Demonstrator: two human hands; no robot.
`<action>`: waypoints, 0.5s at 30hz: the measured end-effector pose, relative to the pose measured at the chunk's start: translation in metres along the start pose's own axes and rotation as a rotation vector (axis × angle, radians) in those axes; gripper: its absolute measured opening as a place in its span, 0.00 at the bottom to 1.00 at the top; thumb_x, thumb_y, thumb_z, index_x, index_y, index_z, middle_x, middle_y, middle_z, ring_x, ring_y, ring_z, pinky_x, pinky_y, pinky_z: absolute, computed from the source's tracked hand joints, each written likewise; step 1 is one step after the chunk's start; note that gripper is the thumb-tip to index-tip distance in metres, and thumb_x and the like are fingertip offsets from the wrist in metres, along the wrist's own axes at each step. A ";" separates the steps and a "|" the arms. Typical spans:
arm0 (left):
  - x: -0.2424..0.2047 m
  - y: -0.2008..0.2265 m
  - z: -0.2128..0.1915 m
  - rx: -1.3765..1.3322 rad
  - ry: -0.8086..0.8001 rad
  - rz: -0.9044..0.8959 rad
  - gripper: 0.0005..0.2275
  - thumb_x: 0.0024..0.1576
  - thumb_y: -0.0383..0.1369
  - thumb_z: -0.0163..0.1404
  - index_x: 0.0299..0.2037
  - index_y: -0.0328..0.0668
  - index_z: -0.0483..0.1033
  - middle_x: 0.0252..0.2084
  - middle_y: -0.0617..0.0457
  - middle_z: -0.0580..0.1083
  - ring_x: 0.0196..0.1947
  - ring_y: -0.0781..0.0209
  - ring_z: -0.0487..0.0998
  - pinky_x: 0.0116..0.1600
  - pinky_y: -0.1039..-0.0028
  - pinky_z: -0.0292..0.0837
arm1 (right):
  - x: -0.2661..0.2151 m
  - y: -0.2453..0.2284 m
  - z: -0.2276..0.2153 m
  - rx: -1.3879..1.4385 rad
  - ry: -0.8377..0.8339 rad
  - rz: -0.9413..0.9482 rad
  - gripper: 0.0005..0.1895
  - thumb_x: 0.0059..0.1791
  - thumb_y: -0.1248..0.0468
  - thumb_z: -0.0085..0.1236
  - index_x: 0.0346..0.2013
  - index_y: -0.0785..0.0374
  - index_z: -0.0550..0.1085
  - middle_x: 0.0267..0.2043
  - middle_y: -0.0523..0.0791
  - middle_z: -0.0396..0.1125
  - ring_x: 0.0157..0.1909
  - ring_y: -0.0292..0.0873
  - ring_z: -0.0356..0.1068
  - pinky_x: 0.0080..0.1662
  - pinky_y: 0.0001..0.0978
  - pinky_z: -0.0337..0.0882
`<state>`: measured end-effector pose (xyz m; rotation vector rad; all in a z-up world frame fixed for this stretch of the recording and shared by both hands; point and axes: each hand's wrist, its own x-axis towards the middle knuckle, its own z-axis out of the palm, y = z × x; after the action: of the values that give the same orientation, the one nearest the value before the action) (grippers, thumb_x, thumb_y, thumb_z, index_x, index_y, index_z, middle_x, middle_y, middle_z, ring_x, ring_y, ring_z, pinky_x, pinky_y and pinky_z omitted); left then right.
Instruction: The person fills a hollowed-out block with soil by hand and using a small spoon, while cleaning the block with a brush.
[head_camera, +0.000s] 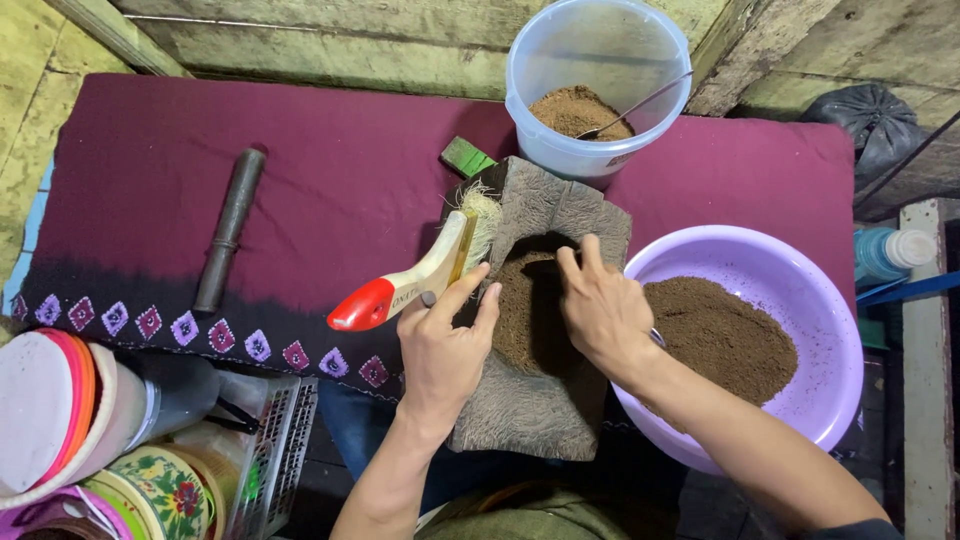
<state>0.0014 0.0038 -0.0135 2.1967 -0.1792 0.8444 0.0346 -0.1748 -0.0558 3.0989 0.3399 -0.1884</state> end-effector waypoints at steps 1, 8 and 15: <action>0.001 0.001 -0.002 0.000 0.000 0.000 0.09 0.51 0.31 0.65 0.42 0.51 0.86 0.22 0.48 0.78 0.31 0.47 0.83 0.45 0.64 0.78 | -0.001 -0.003 0.002 0.000 0.000 0.000 0.12 0.53 0.68 0.43 0.51 0.59 0.68 0.48 0.48 0.57 0.32 0.56 0.78 0.32 0.55 0.80; -0.008 -0.011 0.003 0.012 -0.015 -0.031 0.10 0.51 0.32 0.65 0.42 0.54 0.86 0.22 0.49 0.78 0.28 0.49 0.82 0.42 0.67 0.78 | -0.022 -0.006 0.039 0.039 -0.218 -0.042 0.15 0.50 0.70 0.38 0.50 0.59 0.65 0.44 0.48 0.66 0.28 0.60 0.78 0.32 0.58 0.78; -0.007 -0.007 0.004 0.019 0.008 -0.048 0.10 0.50 0.33 0.66 0.42 0.55 0.86 0.24 0.48 0.78 0.30 0.47 0.81 0.43 0.65 0.78 | -0.030 -0.004 -0.006 0.084 -0.237 -0.124 0.19 0.50 0.69 0.35 0.54 0.58 0.66 0.41 0.49 0.72 0.30 0.59 0.79 0.33 0.59 0.78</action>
<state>0.0007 0.0046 -0.0241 2.2059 -0.1151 0.8311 0.0049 -0.1771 -0.0464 3.0897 0.5273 -0.5811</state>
